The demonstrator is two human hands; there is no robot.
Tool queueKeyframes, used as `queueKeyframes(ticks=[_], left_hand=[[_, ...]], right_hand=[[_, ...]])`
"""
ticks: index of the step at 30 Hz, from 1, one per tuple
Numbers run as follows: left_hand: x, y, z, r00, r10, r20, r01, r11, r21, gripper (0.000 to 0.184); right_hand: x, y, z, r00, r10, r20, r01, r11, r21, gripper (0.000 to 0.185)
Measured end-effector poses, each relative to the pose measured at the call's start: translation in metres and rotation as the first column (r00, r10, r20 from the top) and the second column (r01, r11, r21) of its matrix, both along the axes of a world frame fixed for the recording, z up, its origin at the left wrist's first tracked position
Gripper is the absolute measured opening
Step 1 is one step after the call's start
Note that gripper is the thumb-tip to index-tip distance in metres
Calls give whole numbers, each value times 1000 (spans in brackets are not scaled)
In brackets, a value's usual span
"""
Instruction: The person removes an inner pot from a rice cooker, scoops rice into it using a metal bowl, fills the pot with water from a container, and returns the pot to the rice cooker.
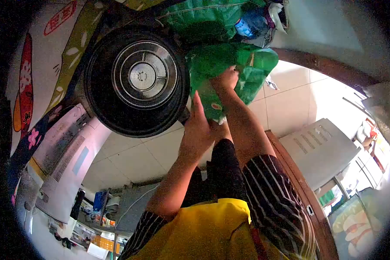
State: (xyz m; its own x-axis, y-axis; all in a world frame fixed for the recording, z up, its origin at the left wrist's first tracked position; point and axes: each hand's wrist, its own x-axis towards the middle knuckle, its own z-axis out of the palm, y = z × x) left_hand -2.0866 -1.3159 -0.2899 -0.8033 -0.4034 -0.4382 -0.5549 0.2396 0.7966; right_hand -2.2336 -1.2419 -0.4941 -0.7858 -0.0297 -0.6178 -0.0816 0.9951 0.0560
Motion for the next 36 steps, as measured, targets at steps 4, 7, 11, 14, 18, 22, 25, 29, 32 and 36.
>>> queueKeyframes(ticks=[4,7,11,14,18,22,25,29,32,36], left_hand=[[8,1,-7,989,61,-136,-78,989,-123,81],[12,0,-10,999,30,-17,-31,997,-67,83],[13,7,-15,989,80,-126,-99,984,-147,81],[10,14,-14,989,123,-83,-133,983,-125,81],[2,20,-9,987,158,11,-154,976,-157,81],[0,22,-2,993,115,17,-109,968,-227,85],[-4,18,0,991,127,33,-118,971,-208,90],[0,19,-2,994,99,35,-88,966,-242,92],[-6,16,7,991,121,53,-108,974,-198,91],[-8,16,3,993,122,12,-116,968,-221,92]], right_hand=[[6,4,-1,919,371,-134,-383,920,-85,70],[7,7,7,912,332,-241,-373,915,-153,70],[-7,32,-23,996,53,71,-23,929,-369,62],[-9,35,-18,970,238,-44,-234,877,-420,59],[-18,58,-71,958,50,282,141,776,-615,57],[-24,45,-4,894,42,445,338,589,-734,51],[-38,29,54,652,-122,748,705,459,-540,46],[-51,36,63,653,-70,754,687,474,-551,54],[-62,47,70,610,-50,791,699,504,-507,63],[-65,71,114,540,16,841,774,383,-504,75]])
